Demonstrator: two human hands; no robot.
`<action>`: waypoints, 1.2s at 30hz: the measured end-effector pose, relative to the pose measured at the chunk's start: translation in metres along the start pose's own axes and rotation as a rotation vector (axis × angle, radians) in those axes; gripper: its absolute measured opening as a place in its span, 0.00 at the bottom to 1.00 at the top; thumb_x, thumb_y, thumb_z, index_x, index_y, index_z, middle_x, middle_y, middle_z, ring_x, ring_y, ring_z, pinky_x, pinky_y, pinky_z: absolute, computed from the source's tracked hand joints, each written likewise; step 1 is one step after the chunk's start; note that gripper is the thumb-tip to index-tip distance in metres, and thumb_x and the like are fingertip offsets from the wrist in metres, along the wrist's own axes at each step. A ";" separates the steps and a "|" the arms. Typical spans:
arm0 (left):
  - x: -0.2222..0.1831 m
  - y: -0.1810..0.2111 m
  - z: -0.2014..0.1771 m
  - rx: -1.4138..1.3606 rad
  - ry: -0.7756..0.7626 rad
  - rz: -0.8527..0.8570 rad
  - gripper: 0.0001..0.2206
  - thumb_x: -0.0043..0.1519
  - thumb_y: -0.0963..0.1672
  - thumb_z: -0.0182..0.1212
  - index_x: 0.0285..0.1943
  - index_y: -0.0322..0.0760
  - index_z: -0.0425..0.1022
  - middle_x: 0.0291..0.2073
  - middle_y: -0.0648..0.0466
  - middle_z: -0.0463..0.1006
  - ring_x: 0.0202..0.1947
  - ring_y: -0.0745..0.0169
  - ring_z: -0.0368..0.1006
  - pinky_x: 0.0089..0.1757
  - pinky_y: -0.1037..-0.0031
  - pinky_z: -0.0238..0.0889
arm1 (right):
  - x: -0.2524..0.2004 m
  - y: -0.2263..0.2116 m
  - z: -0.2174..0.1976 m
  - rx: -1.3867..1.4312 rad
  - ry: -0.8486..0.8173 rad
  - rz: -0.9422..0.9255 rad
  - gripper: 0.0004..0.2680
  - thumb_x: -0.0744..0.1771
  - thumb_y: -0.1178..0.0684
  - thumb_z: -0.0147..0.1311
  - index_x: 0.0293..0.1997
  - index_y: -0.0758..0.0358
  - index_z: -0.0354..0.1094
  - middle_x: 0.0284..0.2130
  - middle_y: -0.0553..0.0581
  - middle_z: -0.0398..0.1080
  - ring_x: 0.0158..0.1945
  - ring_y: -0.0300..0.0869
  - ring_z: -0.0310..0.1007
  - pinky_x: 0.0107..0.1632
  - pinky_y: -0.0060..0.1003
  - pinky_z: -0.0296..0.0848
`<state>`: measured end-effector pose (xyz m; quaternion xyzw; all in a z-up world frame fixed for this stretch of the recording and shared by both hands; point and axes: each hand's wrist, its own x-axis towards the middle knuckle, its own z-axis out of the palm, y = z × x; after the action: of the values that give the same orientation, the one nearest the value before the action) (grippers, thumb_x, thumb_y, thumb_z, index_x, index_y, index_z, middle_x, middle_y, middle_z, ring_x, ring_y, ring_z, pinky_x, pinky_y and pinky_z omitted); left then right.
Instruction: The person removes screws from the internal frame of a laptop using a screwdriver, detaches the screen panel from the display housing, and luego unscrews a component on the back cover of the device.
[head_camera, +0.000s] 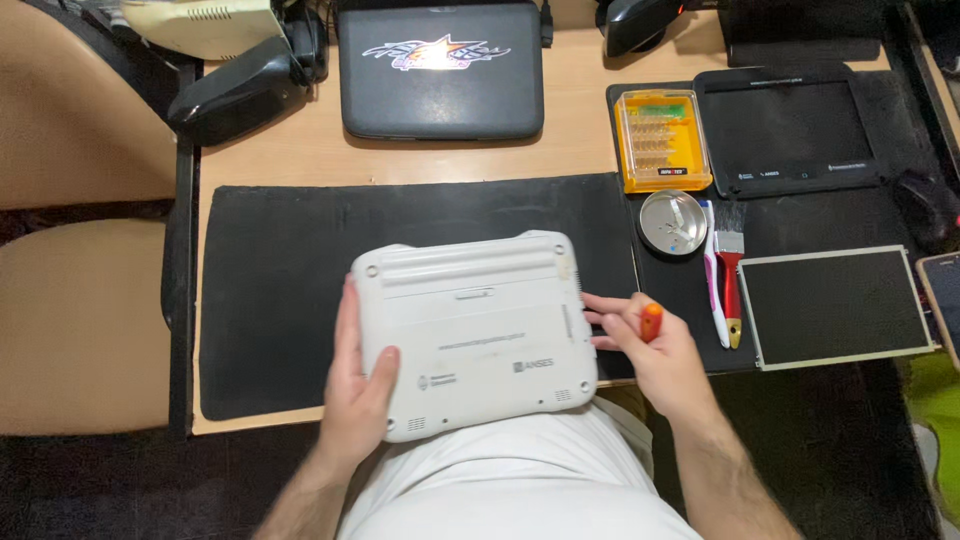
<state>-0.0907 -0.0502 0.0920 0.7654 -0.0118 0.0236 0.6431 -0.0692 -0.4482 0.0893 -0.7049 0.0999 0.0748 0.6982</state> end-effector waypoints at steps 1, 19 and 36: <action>0.002 0.002 0.003 0.001 -0.003 -0.003 0.41 0.78 0.42 0.55 1.00 0.35 0.40 1.00 0.46 0.41 0.98 0.52 0.36 0.87 0.59 0.28 | -0.005 -0.003 -0.003 0.001 0.002 0.004 0.15 0.75 0.52 0.59 0.35 0.51 0.54 0.69 0.75 0.85 0.66 0.57 0.91 0.56 0.49 0.96; 0.018 0.019 0.021 0.477 -0.160 0.122 0.54 0.67 0.47 0.77 1.00 0.37 0.41 0.99 0.36 0.27 0.99 0.30 0.31 0.86 0.43 0.37 | -0.015 -0.005 -0.008 0.042 0.064 -0.013 0.14 0.76 0.51 0.58 0.37 0.51 0.53 0.72 0.74 0.83 0.71 0.58 0.88 0.63 0.52 0.94; 0.033 0.015 0.067 1.057 -0.192 0.549 0.36 0.77 0.62 0.61 0.86 0.39 0.75 0.67 0.43 0.69 0.73 0.36 0.65 0.75 0.19 0.48 | 0.048 0.006 0.051 0.254 -0.013 -0.287 0.27 0.75 0.17 0.48 0.45 0.55 0.62 0.22 0.53 0.61 0.22 0.32 0.56 0.23 0.26 0.61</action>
<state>-0.0573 -0.1183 0.0974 0.9490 -0.2536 0.1219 0.1420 -0.0221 -0.3990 0.0710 -0.6175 0.0023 -0.0343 0.7858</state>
